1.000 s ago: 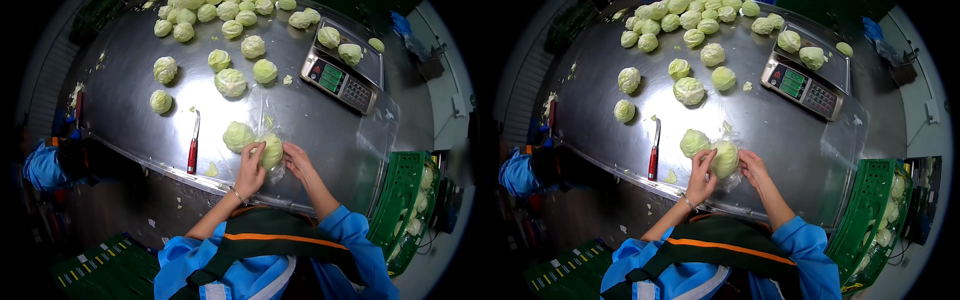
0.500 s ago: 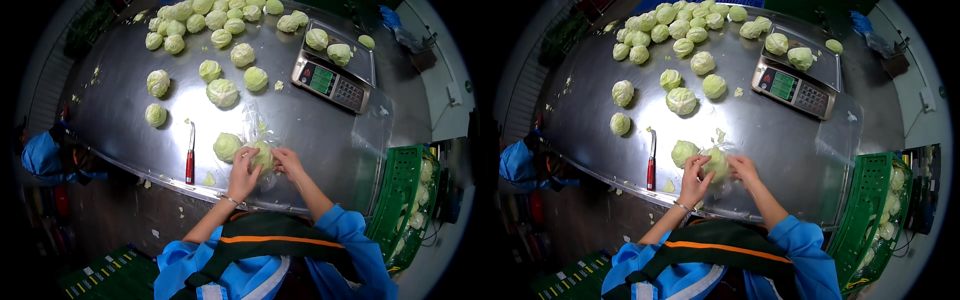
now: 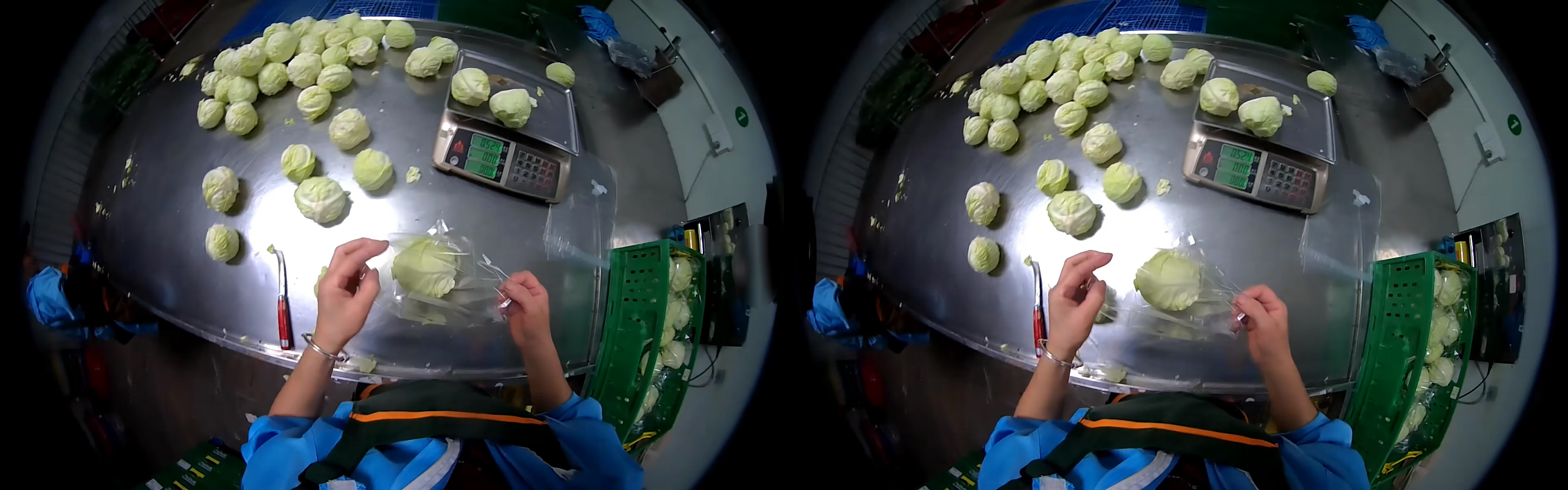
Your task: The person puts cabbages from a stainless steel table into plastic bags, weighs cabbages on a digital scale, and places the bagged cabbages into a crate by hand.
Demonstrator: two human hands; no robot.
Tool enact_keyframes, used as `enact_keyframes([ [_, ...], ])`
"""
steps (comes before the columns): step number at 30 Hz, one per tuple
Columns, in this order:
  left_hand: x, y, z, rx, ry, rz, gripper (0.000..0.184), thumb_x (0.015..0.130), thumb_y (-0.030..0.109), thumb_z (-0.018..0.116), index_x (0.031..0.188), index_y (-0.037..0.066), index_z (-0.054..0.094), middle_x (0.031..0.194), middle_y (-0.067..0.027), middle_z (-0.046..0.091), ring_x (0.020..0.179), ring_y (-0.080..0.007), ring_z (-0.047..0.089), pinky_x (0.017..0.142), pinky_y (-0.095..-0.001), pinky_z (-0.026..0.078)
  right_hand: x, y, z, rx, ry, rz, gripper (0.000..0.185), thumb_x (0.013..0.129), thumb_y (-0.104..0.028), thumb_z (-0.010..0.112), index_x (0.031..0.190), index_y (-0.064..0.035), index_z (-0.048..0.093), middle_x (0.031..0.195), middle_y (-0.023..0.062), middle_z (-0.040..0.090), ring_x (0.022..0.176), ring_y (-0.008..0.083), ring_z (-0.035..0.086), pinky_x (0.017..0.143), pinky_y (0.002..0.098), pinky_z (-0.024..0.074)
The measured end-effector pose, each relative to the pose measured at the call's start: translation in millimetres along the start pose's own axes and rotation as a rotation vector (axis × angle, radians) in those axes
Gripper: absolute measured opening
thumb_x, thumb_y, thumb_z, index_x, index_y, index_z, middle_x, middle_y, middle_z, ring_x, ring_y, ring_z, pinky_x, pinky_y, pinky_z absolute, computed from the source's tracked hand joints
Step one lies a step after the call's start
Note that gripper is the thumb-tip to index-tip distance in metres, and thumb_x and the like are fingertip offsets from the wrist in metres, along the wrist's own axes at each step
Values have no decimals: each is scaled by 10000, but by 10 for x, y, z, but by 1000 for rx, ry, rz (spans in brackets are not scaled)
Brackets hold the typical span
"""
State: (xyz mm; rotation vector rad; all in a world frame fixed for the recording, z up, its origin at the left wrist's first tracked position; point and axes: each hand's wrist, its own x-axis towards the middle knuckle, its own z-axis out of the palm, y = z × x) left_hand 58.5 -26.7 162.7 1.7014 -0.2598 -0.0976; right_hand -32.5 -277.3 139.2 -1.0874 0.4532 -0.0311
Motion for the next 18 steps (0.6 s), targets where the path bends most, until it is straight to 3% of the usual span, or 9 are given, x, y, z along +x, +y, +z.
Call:
enact_keyframes([
  [4,131,10,174,101,-157,102,442,757,-95,497,1173,45,551,1148,-74,473,658,-53,478,579,-189,414,241,-440,-324,-95,-8,-61,63,827,-69,566,801,-20,535,673,54,554,567,112,512,538,235,419],
  [6,193,-16,276,107,-200,92,452,749,-87,500,1178,49,544,1138,-82,487,635,-69,484,586,-200,421,730,-629,-449,-442,129,-144,133,822,-100,583,909,-3,559,743,55,560,663,111,532,605,229,443],
  [8,269,27,363,139,-224,134,459,750,-90,496,1185,49,538,1141,-84,487,634,-73,487,587,-203,424,1347,-764,-350,-724,68,-515,304,821,-149,596,1090,-19,541,974,88,533,831,118,517,714,233,459],
  [9,294,42,409,146,-246,155,467,758,-85,501,1207,46,519,1155,-97,477,643,-78,492,590,-206,426,1595,-923,-235,-864,44,-536,572,788,-262,652,1279,-74,426,1268,169,371,1100,237,449,895,335,422],
  [11,319,59,491,117,-256,134,465,768,-74,513,1219,39,504,1171,-109,463,655,-82,495,592,-209,428,2235,-1080,-143,-1241,222,-648,835,692,-412,719,1361,-115,318,1389,228,187,1252,370,303,1001,425,320],
  [13,346,115,512,139,-279,106,429,773,-57,546,1192,35,527,1172,-103,452,679,-67,485,579,-193,424,2864,-1167,-52,-1327,332,-548,1013,583,-534,749,1391,-159,266,1403,263,147,1296,452,189,1040,472,246],
  [16,358,147,519,147,-322,33,386,758,-31,586,1137,39,565,1189,-106,443,683,-76,489,607,-208,427,3530,-1075,-172,-1479,193,-290,1026,551,-558,752,1375,-154,292,1386,258,203,1263,414,285,1016,467,295],
  [18,406,176,503,157,-348,121,341,744,-7,616,1081,40,597,1201,-108,433,699,-96,493,641,-231,434,3647,-1094,-296,-1425,164,-326,1028,542,-543,764,1362,-134,298,1359,247,267,1230,384,349,1000,466,325],
])
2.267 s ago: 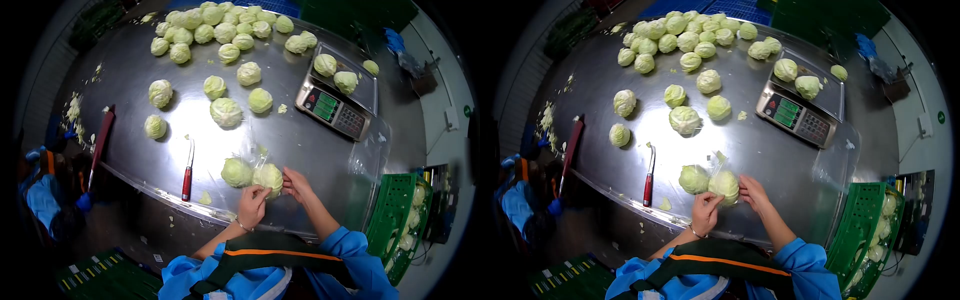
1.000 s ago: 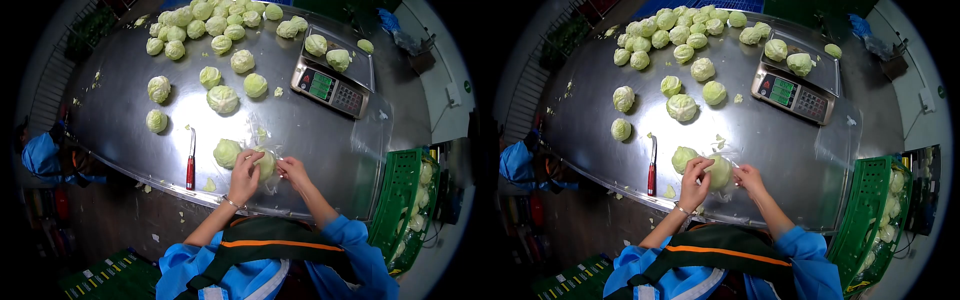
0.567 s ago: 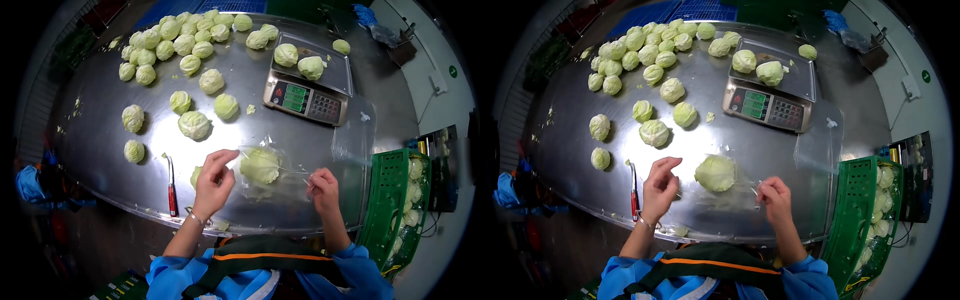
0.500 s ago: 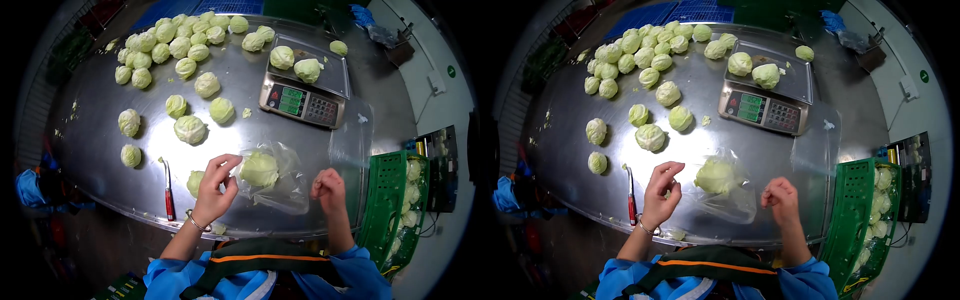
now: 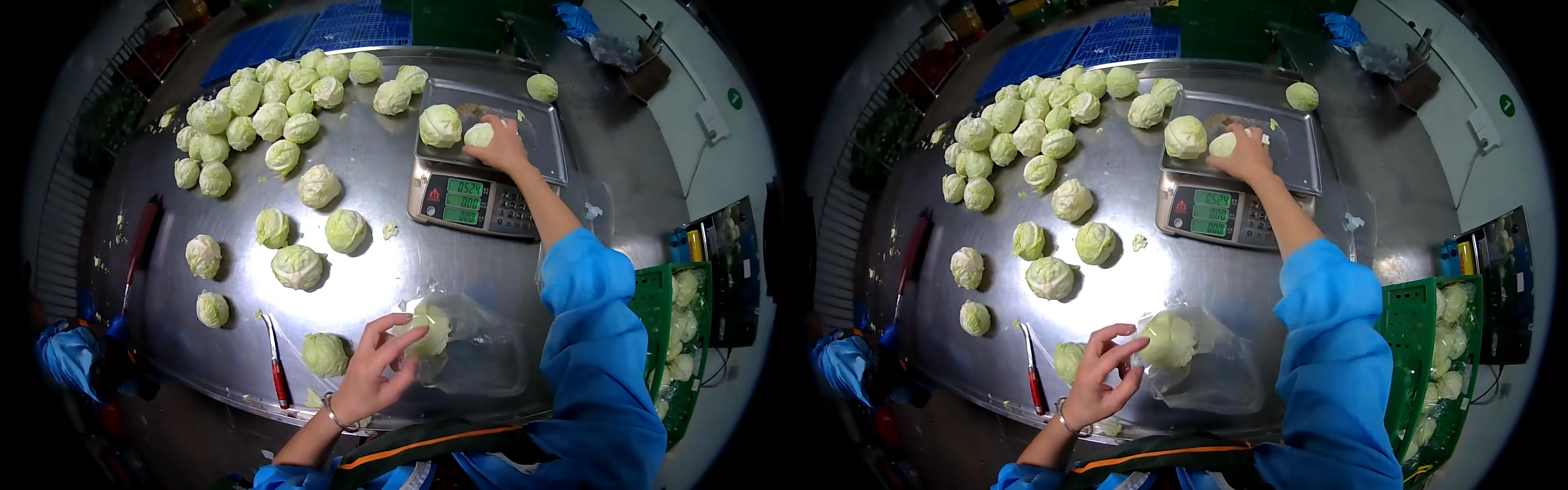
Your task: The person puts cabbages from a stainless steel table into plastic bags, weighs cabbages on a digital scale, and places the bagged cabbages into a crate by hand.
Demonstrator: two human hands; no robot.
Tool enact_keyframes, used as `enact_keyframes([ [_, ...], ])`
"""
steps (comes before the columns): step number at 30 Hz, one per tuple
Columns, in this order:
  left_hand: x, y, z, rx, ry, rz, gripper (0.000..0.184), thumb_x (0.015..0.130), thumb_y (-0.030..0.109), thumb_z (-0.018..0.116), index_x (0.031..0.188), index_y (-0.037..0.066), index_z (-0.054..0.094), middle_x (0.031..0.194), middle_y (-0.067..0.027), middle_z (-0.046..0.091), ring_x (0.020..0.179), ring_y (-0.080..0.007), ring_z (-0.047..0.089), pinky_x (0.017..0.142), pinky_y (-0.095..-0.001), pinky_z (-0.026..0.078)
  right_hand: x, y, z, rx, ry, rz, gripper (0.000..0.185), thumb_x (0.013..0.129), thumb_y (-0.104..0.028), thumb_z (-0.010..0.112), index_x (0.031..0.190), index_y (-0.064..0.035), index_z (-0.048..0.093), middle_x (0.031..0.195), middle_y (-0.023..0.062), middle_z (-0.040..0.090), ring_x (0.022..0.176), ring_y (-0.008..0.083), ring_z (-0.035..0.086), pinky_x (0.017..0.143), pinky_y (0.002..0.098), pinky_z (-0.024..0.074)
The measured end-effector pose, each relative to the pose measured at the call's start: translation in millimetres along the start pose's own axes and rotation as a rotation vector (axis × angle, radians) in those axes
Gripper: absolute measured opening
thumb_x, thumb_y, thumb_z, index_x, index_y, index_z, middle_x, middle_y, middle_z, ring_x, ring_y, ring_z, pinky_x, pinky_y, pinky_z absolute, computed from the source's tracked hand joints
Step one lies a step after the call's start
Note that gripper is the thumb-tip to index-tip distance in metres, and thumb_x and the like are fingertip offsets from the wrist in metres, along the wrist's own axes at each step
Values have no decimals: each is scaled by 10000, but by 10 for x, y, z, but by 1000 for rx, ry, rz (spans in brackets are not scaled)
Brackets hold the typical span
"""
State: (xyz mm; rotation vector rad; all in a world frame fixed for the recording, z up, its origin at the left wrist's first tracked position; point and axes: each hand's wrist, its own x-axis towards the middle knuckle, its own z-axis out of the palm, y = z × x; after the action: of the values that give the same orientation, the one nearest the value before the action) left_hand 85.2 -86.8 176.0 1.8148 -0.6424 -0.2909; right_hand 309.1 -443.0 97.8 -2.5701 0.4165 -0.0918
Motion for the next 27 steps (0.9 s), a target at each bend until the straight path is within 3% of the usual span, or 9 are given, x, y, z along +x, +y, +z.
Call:
enact_keyframes([
  [2,66,-21,-101,80,38,149,244,720,97,678,955,46,641,1225,-116,412,767,-143,497,706,-294,442,-17,250,-32,179,86,-81,893,628,-462,744,1332,-109,324,1296,201,391,1147,327,463,963,453,388],
  [5,504,-118,-335,-32,234,173,316,692,84,641,998,34,576,1204,-150,430,1019,-240,484,864,-330,395,-1124,123,-514,1475,-130,104,584,848,-306,532,1353,-112,313,1324,162,405,1202,302,440,958,461,420],
  [7,1237,-131,-276,52,219,217,502,727,102,630,1196,47,458,1215,-200,434,1136,-302,423,928,-352,362,-1771,402,-495,2096,-483,244,752,815,-545,497,1390,-128,250,1391,187,301,1241,480,308,883,611,420],
  [9,2063,-388,-105,470,226,372,721,684,217,677,1312,78,351,1299,-237,348,1194,-400,349,961,-416,345,-2368,707,-157,2411,-462,415,800,777,-680,447,1390,-200,261,1408,183,270,1256,513,237,857,605,440],
  [13,3201,-1043,331,956,146,238,814,612,259,729,1331,177,358,1335,-259,307,1185,-468,338,967,-454,359,-3372,1022,279,2479,-202,569,766,779,-502,614,1387,-188,269,1422,139,276,1274,483,243,979,565,362],
  [17,3545,-1190,466,865,63,75,775,580,213,750,1276,199,409,1268,-229,397,1143,-413,408,951,-445,395,-4065,1271,244,2003,73,762,752,710,-229,732,1340,-149,329,1379,155,321,1256,364,342,907,491,446],
  [19,3469,-1102,481,807,102,117,756,564,190,760,1245,179,429,1225,-202,446,1122,-375,439,943,-435,412,-4132,1168,-4,1346,30,698,754,664,-177,737,1308,-125,350,1353,174,325,1223,343,375,899,460,441],
  [23,2579,-477,939,439,-516,719,727,499,188,783,1155,155,471,1136,-125,501,1079,-350,459,926,-432,368,-4077,1134,-209,314,-153,407,726,611,-122,719,1253,-91,380,1322,201,314,1184,358,390,931,418,397],
  [27,1551,-518,1812,654,-945,555,759,543,165,754,1236,198,446,1143,-143,502,1078,-347,490,877,-451,420,-3829,869,-253,3,71,287,679,672,-151,701,1278,-83,403,1340,224,294,1213,365,354,984,406,334],
])
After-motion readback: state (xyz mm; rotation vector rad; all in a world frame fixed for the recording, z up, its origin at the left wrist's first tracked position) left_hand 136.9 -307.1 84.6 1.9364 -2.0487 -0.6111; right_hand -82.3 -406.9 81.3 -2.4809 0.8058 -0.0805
